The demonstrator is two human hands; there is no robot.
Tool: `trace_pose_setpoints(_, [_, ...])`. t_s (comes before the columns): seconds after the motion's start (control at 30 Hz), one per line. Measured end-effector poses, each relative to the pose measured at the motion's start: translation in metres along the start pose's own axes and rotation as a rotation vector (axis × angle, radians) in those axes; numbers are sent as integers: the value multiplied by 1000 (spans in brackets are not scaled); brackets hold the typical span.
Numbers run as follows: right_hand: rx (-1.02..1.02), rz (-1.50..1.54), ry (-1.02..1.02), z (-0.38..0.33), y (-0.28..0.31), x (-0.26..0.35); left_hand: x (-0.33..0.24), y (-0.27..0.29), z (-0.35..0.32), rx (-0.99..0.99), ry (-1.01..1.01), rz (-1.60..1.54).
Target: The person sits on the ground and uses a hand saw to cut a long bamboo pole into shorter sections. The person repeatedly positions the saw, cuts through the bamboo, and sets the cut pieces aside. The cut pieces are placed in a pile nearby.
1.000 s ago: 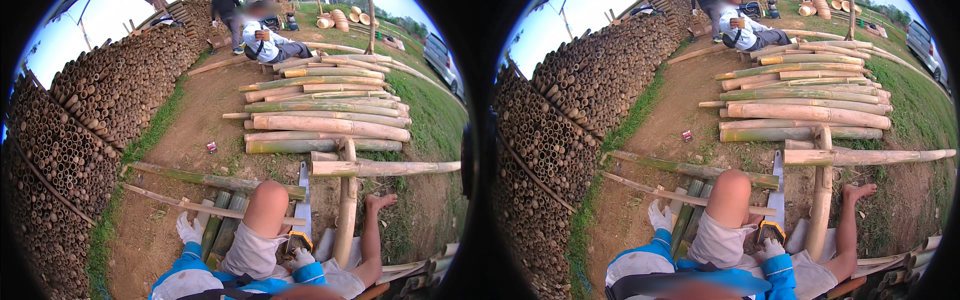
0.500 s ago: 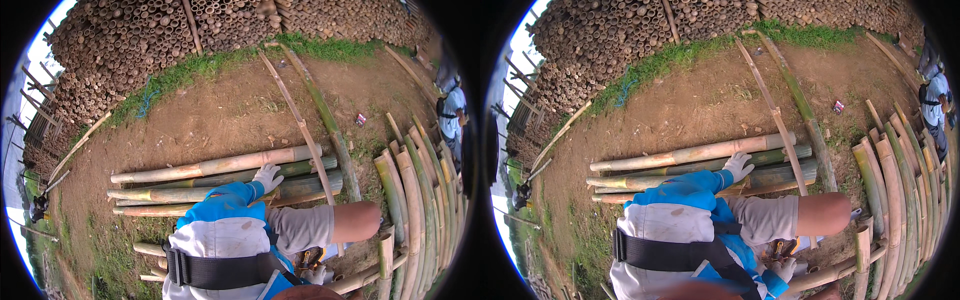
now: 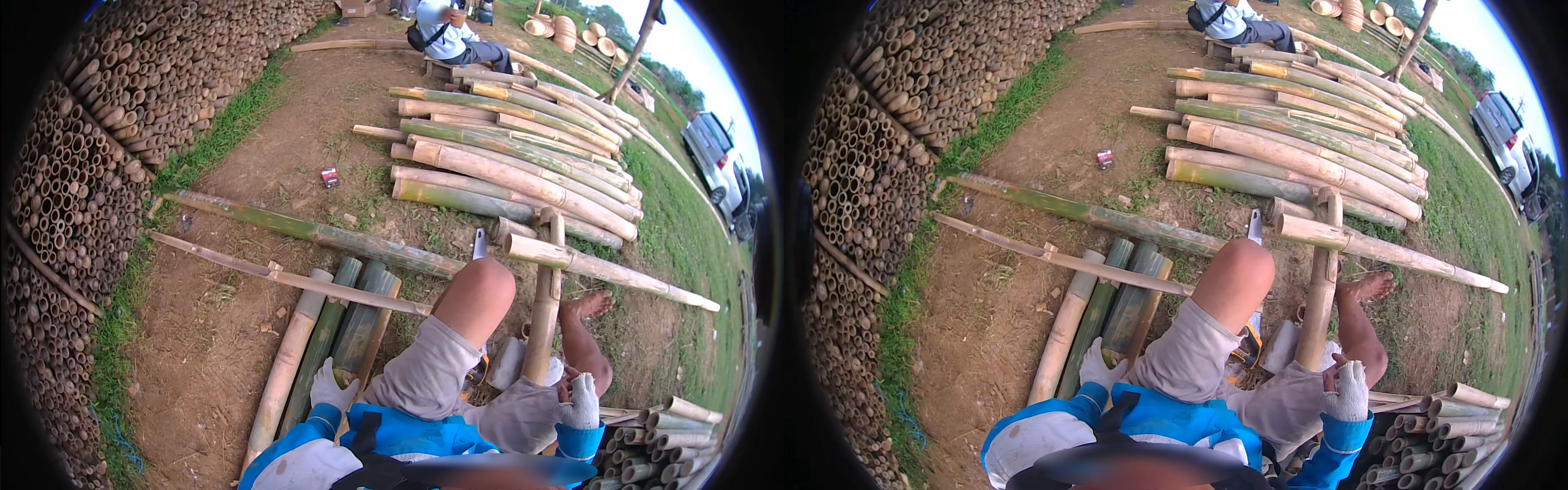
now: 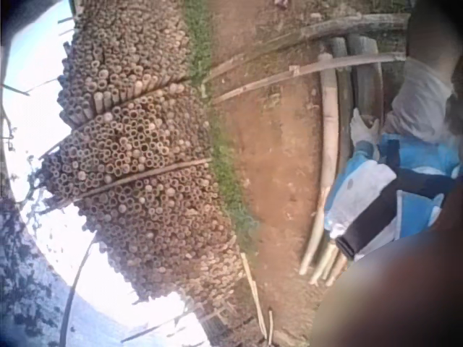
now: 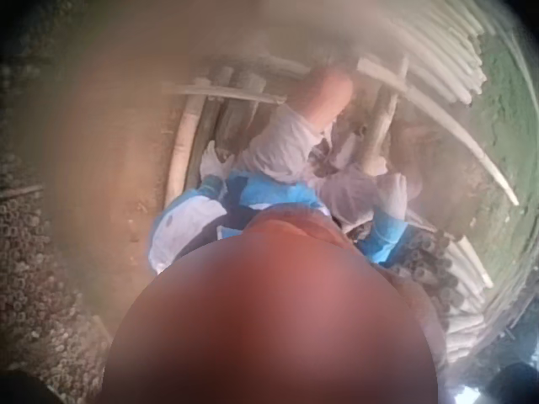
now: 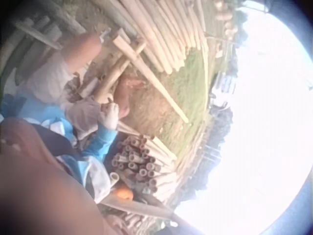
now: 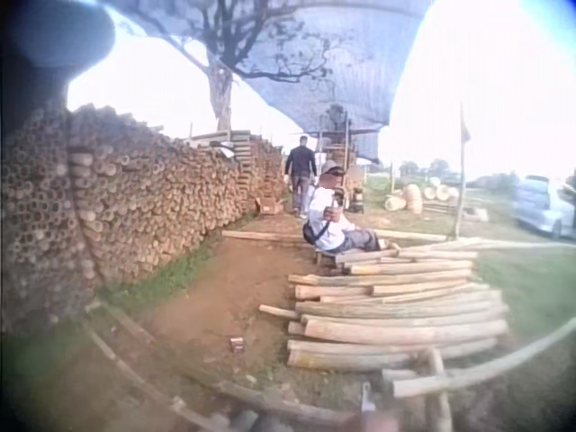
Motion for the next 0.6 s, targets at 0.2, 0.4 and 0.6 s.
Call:
trace_pose_setpoints(0.2, [-179, 154, -111, -14, 73, 22, 7, -6, 2, -7, -3, -35])
trace_pose_setpoints(0.4, [-251, 157, -154, -10, 155, 42, 1, -3, 3, 16, 12, -29])
trace_pose_setpoints(0.6, [-198, 29, -18, 27, 191, 72, 3, -3, 4, 16, 11, -10])
Point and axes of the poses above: each hand's wrist, its own z-axis towards the middle knuckle, its own y-axis out of the back of the hand, x = y × z, the point moved 5 cm from there along z, towards the middle knuckle, and after that the axes turned 8 degrees about -x, right-handed, at the moved point
